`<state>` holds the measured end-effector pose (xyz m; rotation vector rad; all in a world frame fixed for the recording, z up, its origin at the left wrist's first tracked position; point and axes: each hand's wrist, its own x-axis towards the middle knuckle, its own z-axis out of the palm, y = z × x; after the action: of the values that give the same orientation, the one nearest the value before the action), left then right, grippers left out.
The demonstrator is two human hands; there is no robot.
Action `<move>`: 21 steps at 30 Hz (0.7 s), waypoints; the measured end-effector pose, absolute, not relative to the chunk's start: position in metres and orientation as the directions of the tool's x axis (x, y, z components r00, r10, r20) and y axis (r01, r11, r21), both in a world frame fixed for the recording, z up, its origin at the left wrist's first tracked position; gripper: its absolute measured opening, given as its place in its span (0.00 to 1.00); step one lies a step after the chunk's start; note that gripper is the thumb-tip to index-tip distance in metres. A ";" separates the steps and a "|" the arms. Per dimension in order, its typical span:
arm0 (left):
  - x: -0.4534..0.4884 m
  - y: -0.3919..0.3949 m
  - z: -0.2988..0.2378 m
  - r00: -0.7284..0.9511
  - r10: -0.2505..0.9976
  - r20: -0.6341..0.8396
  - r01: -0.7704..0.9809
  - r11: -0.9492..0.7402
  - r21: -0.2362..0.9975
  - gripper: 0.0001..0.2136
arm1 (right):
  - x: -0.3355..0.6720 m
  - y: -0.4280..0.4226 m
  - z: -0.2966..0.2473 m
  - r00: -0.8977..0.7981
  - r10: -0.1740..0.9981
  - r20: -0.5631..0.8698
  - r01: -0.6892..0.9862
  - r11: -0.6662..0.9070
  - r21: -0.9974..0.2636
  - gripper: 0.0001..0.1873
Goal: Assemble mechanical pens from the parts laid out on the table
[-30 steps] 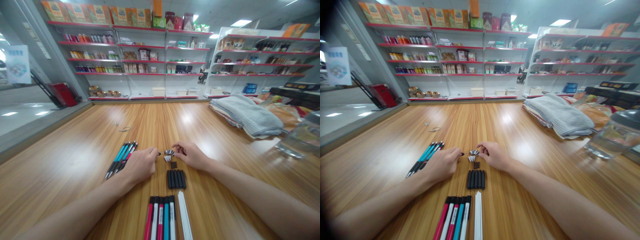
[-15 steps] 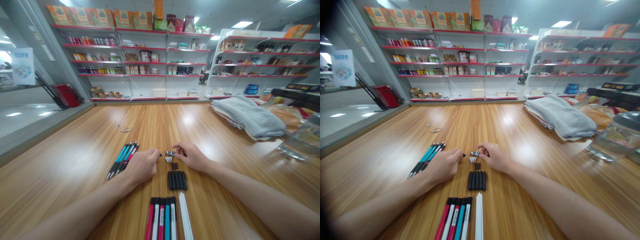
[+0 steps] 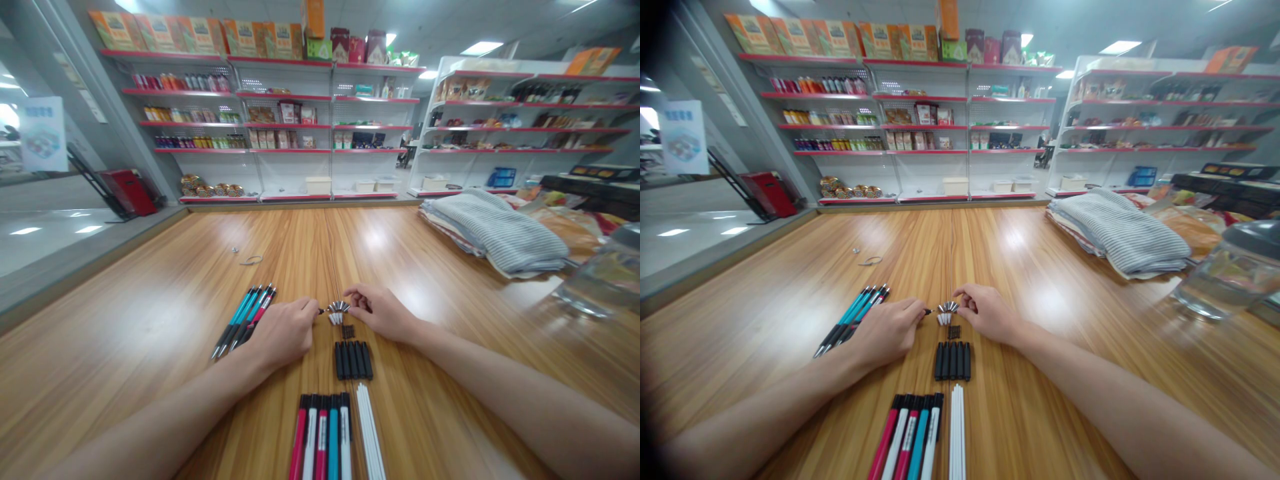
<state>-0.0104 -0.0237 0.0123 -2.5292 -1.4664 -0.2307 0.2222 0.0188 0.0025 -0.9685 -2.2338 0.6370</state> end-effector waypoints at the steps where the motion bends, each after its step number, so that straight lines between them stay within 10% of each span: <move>1: -0.010 -0.024 0.012 0.499 0.834 0.235 0.866 -0.490 -0.100 0.08 | 0.222 0.019 0.002 -0.543 0.766 0.343 0.469 0.616 -0.633 0.13; 21: -0.013 -0.020 0.011 0.572 0.771 0.280 0.786 -0.613 0.081 0.12 | 0.222 0.020 0.001 -0.542 0.766 0.346 0.468 0.617 -0.633 0.13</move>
<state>-0.0132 -0.0200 0.0110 -2.7381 -1.3577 -0.4485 0.2224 0.0202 0.0008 -0.9649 -2.2308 0.6367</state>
